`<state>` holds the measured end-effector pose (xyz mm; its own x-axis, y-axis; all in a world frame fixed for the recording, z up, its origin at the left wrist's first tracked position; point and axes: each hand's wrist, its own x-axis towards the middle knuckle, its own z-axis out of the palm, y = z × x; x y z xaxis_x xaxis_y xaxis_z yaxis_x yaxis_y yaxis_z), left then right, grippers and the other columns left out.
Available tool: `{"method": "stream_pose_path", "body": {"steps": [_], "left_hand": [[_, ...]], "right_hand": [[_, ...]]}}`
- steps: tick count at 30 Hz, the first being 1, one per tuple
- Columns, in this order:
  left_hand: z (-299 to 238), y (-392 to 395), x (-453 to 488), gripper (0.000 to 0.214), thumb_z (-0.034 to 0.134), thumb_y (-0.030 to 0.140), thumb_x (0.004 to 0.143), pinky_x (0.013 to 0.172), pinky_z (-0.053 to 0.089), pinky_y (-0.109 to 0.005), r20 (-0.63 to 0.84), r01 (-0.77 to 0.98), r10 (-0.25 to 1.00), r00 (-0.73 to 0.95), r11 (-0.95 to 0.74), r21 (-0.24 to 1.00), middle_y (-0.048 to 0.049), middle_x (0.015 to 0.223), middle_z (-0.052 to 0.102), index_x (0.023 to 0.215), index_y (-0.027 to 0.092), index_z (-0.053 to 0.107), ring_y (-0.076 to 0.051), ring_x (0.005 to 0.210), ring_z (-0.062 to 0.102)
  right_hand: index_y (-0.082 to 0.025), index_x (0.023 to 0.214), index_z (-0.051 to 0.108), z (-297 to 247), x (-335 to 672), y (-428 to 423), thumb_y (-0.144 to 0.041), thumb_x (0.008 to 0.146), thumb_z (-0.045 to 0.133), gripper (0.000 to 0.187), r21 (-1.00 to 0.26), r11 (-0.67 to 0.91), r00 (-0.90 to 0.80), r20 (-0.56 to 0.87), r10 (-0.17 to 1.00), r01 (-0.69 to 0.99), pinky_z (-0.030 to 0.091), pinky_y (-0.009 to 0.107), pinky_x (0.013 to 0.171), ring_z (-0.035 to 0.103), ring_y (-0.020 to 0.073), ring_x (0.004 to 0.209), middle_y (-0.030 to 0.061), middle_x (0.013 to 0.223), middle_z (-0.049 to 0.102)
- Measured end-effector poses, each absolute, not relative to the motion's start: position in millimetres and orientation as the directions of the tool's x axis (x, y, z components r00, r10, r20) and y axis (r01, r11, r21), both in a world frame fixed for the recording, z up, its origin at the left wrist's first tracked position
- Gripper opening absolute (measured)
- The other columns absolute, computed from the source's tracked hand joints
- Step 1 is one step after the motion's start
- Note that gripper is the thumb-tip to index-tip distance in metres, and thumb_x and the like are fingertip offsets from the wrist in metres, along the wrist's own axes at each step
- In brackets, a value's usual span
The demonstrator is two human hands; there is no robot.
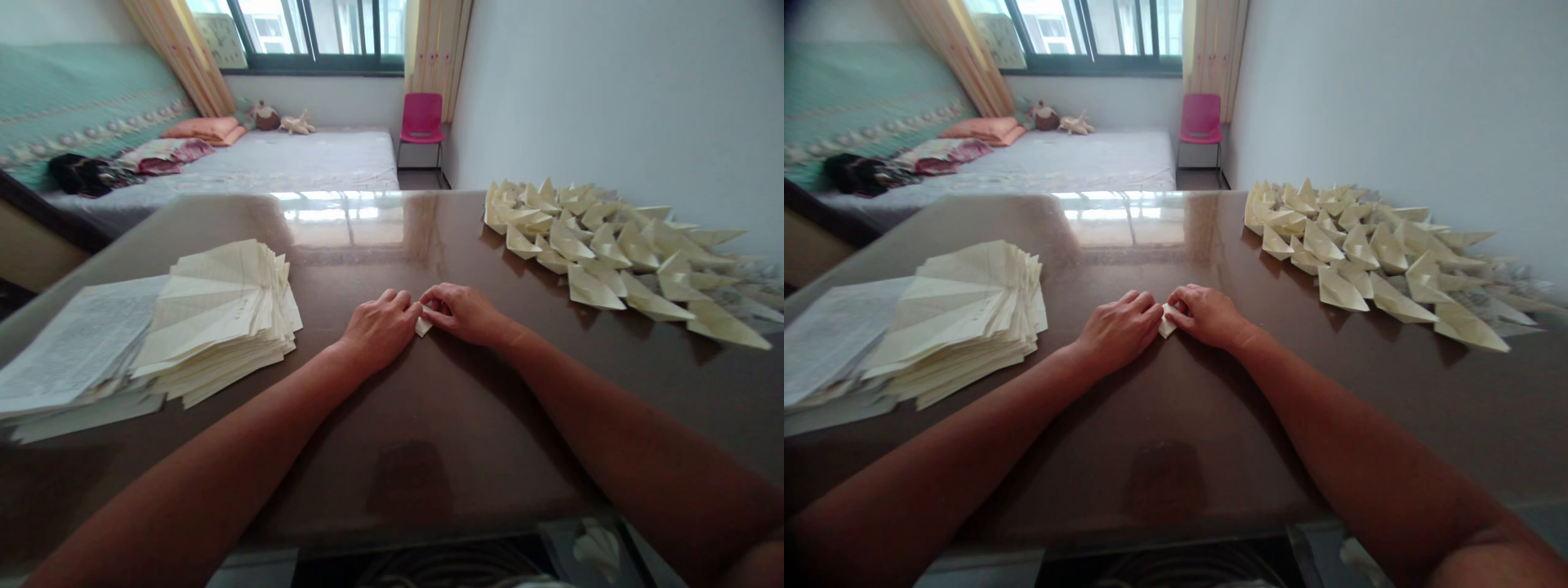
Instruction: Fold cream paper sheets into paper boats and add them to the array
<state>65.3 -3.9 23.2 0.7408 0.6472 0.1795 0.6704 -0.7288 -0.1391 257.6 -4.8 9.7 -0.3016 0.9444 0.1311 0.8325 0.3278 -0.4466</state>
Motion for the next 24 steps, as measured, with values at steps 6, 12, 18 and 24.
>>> {"method": "stream_pose_path", "body": {"steps": [6,12,18,24], "left_hand": [[22.1,-4.1,65.3,0.022,0.039,0.028,0.096,0.065,0.045,-0.028,0.201,0.668,0.639,0.742,-0.729,-0.150,-0.0071,0.095,0.058,0.100,0.020,0.059,-0.022,0.092,0.054],[21.7,-3.4,65.0,0.021,0.040,0.027,0.095,0.064,0.045,-0.028,0.201,0.658,0.629,0.751,-0.738,-0.150,-0.0073,0.095,0.058,0.101,0.020,0.059,-0.022,0.092,0.054],[21.2,-3.2,65.1,0.020,0.041,0.027,0.094,0.065,0.046,-0.029,0.199,0.656,0.626,0.754,-0.738,-0.160,-0.0070,0.096,0.058,0.102,0.020,0.058,-0.022,0.093,0.054],[21.8,-4.0,65.5,0.020,0.042,0.027,0.094,0.067,0.046,-0.028,0.195,0.663,0.635,0.747,-0.732,-0.155,-0.0075,0.097,0.058,0.101,0.019,0.059,-0.022,0.093,0.054]], "right_hand": [[-0.021,0.097,0.065,10.5,255.5,-7.3,-0.037,0.089,0.053,0.022,-0.413,0.329,-0.302,0.132,0.944,0.849,0.037,0.023,0.062,0.055,0.0130,0.070,0.0024,0.085,0.064],[-0.022,0.098,0.064,9.9,254.8,-9.2,-0.038,0.089,0.051,0.022,-0.383,0.330,-0.300,0.137,0.944,0.863,0.036,0.024,0.062,0.056,0.0137,0.071,0.0020,0.087,0.064],[-0.023,0.099,0.063,10.3,254.2,-10.0,-0.039,0.090,0.049,0.023,-0.358,0.326,-0.295,0.138,0.945,0.875,0.035,0.024,0.062,0.056,0.0137,0.072,0.0019,0.089,0.064],[-0.023,0.099,0.062,10.8,252.9,-11.0,-0.039,0.091,0.048,0.023,-0.321,0.330,-0.303,0.134,0.944,0.888,0.035,0.024,0.064,0.057,0.0145,0.074,0.0025,0.091,0.064]]}}
